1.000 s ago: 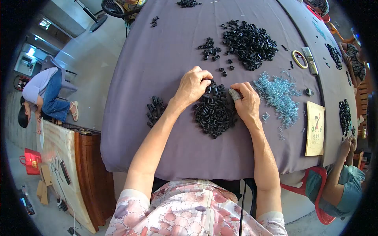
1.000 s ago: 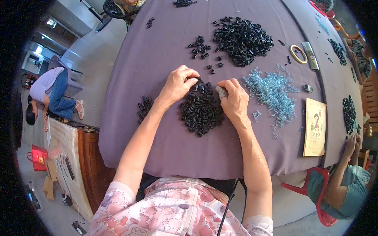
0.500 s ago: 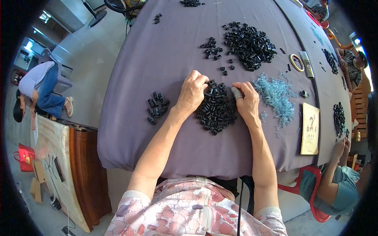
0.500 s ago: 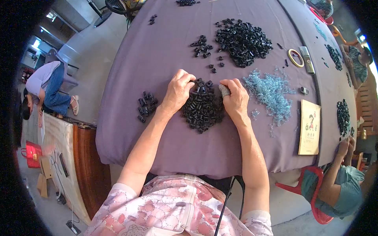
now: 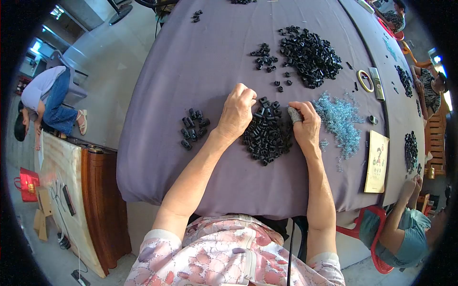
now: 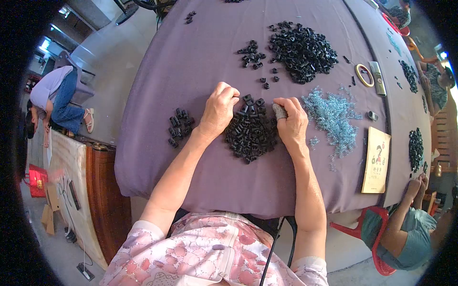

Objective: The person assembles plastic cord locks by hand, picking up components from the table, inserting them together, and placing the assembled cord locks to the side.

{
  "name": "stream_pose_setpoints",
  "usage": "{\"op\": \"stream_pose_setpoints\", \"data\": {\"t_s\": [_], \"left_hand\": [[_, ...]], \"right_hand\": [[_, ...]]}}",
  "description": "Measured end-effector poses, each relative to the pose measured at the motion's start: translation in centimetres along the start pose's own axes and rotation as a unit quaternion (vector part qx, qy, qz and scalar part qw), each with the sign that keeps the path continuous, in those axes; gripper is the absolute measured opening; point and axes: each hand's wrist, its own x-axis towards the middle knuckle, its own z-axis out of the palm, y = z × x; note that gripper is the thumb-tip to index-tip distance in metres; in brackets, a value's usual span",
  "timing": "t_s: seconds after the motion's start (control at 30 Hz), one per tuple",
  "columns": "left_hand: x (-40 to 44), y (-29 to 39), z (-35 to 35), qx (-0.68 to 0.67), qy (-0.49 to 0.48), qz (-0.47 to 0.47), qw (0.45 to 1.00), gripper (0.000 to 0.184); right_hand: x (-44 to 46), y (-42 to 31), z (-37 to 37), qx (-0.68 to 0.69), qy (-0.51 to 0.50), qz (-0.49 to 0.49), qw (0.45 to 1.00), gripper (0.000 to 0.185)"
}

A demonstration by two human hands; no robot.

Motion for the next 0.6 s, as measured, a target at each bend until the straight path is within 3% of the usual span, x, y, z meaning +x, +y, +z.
{"op": "stream_pose_setpoints", "data": {"t_s": [0.13, 0.23, 0.43, 0.6], "left_hand": [[0.2, 0.6, -0.3, -0.023, -0.003, -0.022, 0.999, 0.004], [0.5, 0.6, -0.2, -0.036, 0.048, -0.016, 0.998, 0.005], [0.3, 0.2, -1.5, -0.054, -0.039, -0.042, 0.997, 0.012], [0.1, -0.4, -1.1, -0.015, -0.070, -0.005, 0.997, 0.017]], "right_hand": [[-0.2, -0.3, -0.1, 0.018, 0.005, 0.010, 1.000, 0.031], [0.1, -0.2, 0.0, 0.016, 0.005, 0.003, 1.000, 0.031], [0.0, -0.7, -0.2, 0.010, -0.009, 0.019, 1.000, 0.032], [0.1, -0.5, -0.2, -0.008, -0.007, 0.009, 1.000, 0.027]]}}
